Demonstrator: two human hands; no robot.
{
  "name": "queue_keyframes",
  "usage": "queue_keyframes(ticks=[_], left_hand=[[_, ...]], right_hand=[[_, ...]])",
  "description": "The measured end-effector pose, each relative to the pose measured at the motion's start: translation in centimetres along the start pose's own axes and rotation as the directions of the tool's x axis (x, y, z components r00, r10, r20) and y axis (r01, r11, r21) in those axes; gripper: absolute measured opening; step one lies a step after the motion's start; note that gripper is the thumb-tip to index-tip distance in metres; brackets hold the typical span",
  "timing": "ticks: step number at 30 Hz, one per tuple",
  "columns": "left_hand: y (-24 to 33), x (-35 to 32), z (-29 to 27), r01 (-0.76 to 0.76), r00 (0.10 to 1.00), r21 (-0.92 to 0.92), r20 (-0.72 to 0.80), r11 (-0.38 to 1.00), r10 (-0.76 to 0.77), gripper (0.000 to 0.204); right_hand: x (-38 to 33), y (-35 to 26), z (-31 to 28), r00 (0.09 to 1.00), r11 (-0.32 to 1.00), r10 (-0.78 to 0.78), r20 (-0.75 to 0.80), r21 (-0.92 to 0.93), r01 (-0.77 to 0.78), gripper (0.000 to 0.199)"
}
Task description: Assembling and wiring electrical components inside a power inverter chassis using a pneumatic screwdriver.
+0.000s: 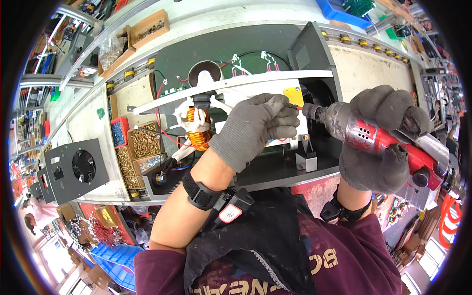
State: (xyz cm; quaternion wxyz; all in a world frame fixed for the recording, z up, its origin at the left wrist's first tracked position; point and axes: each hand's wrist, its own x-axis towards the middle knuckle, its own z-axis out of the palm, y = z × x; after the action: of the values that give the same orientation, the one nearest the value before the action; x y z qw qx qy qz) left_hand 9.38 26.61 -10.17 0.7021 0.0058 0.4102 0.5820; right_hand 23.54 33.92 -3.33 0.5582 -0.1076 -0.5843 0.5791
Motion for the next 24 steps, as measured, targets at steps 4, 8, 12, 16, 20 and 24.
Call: queue_keyframes(ticks=[4, 8, 12, 16, 20, 24], left_hand=[[-0.7, 1.1, -1.5, -0.020, 0.996, -0.076, 0.080, 0.997, 0.026, 0.019], [-0.9, 1.3, -1.7, -0.006, 0.983, -0.223, 0.178, 0.975, 0.047, 0.019], [-1.2, 1.5, -2.2, 0.039, 0.961, -0.296, 0.273, 0.954, 0.046, 0.023], [-1.1, 1.4, -1.8, 0.052, 0.976, -0.265, 0.217, 0.963, 0.008, 0.028], [-1.1, 1.2, -1.7, 0.076, 0.980, -0.245, 0.198, 0.966, -0.027, 0.032], [-0.6, 1.2, -1.5, 0.127, 0.973, -0.269, 0.221, 0.955, -0.067, 0.033]], right_hand=[[0.1, 0.1, 0.3, 0.999, 0.999, -0.026, -0.045, -0.042, 0.025, 0.022], [0.1, 0.2, 0.2, 0.999, 0.999, -0.003, -0.039, 0.040, 0.004, 0.022], [0.4, 0.0, 0.4, 1.000, 0.998, 0.010, -0.005, 0.066, -0.010, 0.024], [0.4, 0.0, 0.3, 0.999, 0.995, 0.039, 0.011, 0.093, -0.040, 0.023], [1.1, 0.4, -0.4, 0.986, 0.996, 0.000, 0.164, 0.088, -0.015, 0.023], [2.0, 0.8, -0.5, 0.955, 0.998, -0.050, 0.293, 0.049, 0.038, 0.023]])
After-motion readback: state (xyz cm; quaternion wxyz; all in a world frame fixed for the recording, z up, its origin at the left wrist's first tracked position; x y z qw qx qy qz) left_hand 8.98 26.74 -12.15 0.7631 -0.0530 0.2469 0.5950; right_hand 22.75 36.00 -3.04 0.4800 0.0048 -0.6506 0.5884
